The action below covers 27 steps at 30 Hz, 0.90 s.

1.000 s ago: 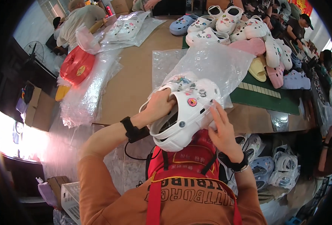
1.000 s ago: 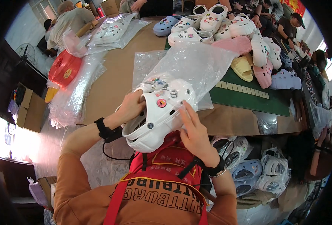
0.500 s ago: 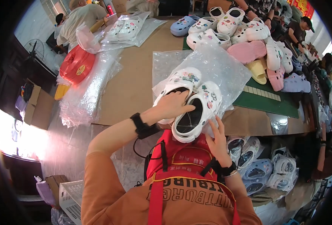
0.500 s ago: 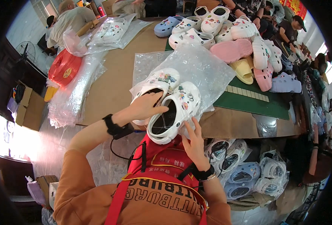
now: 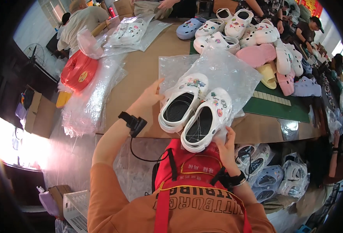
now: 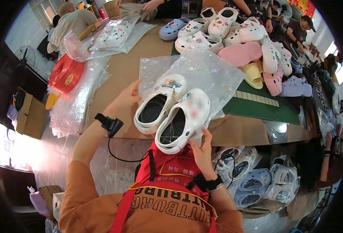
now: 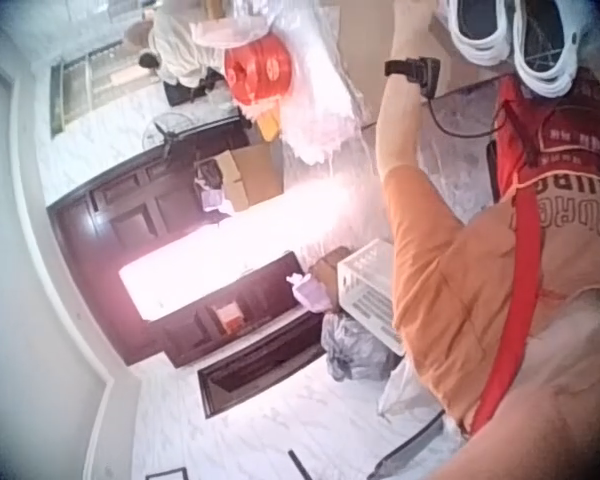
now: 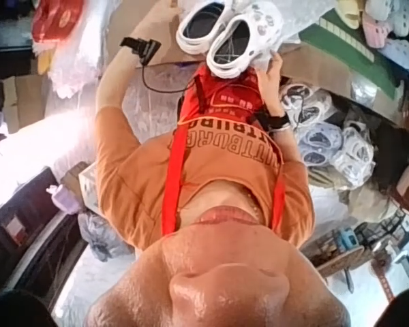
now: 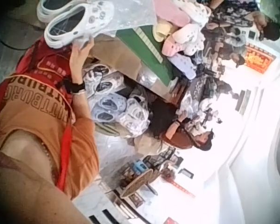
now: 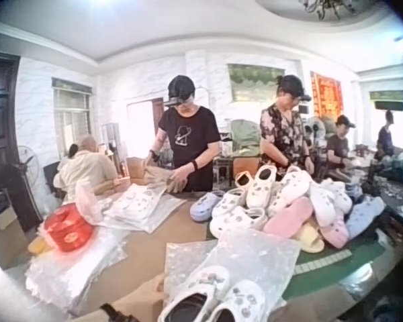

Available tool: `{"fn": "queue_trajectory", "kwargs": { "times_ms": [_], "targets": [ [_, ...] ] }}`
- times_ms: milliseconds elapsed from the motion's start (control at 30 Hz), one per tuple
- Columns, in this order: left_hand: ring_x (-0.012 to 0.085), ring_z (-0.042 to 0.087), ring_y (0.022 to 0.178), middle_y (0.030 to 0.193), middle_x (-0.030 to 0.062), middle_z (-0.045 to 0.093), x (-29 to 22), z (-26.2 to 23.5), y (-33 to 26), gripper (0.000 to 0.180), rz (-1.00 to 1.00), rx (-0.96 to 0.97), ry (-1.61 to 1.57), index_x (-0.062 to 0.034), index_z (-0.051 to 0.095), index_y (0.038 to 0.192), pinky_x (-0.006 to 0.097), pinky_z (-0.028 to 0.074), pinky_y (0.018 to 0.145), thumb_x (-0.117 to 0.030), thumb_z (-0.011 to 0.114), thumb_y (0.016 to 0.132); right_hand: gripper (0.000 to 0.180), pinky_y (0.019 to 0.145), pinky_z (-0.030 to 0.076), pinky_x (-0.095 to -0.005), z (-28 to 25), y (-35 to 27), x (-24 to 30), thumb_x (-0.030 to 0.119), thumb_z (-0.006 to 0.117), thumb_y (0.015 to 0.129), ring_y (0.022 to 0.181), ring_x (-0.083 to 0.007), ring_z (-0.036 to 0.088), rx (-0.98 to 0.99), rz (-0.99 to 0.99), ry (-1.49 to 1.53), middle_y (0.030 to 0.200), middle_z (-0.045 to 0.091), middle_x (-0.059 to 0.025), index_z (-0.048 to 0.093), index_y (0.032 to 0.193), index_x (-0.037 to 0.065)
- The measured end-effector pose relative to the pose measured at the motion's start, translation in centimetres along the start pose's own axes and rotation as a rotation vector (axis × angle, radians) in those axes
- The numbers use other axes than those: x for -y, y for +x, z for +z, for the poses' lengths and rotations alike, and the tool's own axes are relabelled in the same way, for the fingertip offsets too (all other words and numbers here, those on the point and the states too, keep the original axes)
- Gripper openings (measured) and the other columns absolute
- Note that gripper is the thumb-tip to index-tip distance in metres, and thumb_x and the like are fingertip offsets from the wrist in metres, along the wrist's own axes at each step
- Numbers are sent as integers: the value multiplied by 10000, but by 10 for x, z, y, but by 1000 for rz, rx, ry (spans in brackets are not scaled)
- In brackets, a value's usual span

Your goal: Packaging various shoes and clogs into plastic bags at a finishing station.

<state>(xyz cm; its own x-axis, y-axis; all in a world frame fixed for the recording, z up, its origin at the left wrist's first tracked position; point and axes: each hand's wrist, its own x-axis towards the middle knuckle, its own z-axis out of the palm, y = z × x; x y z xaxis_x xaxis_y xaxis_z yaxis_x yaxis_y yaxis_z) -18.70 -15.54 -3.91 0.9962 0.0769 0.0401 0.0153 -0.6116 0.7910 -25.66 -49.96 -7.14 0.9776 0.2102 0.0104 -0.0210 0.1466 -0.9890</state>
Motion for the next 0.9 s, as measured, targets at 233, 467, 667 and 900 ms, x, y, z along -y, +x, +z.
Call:
{"fn": "queue_trajectory", "kwargs": {
  "times_ms": [233,467,667,900],
  "targets": [
    [271,558,996,1075,198,568,-22,42,-8,450,-69,-85,-10,-44,475,1193,341,442,824,-64,577,755,538,801,437,-257,6,7,-2,10,544,799,938,-156,491,-46,-35,-111,1112,426,-87,266,1258,35],
    [135,578,605,835,127,613,-76,6,-13,404,-179,93,-444,-19,475,1195,240,449,523,-66,523,797,232,593,494,-237,-25,48,61,145,520,868,764,-104,568,-99,62,269,916,542,-35,434,1076,91],
    [76,486,489,733,42,591,-140,-25,-6,416,-96,60,-702,-11,466,1203,207,350,405,-39,485,788,165,438,383,-163,-41,83,121,193,492,880,562,-27,500,-17,56,137,753,555,13,471,993,76],
    [59,453,466,735,25,580,-168,-34,-26,409,-39,31,-544,-15,481,1185,185,331,390,-70,441,782,128,373,252,-147,-47,89,166,199,514,846,438,-11,384,-3,-94,-177,615,488,48,492,915,94]
  ]
}}
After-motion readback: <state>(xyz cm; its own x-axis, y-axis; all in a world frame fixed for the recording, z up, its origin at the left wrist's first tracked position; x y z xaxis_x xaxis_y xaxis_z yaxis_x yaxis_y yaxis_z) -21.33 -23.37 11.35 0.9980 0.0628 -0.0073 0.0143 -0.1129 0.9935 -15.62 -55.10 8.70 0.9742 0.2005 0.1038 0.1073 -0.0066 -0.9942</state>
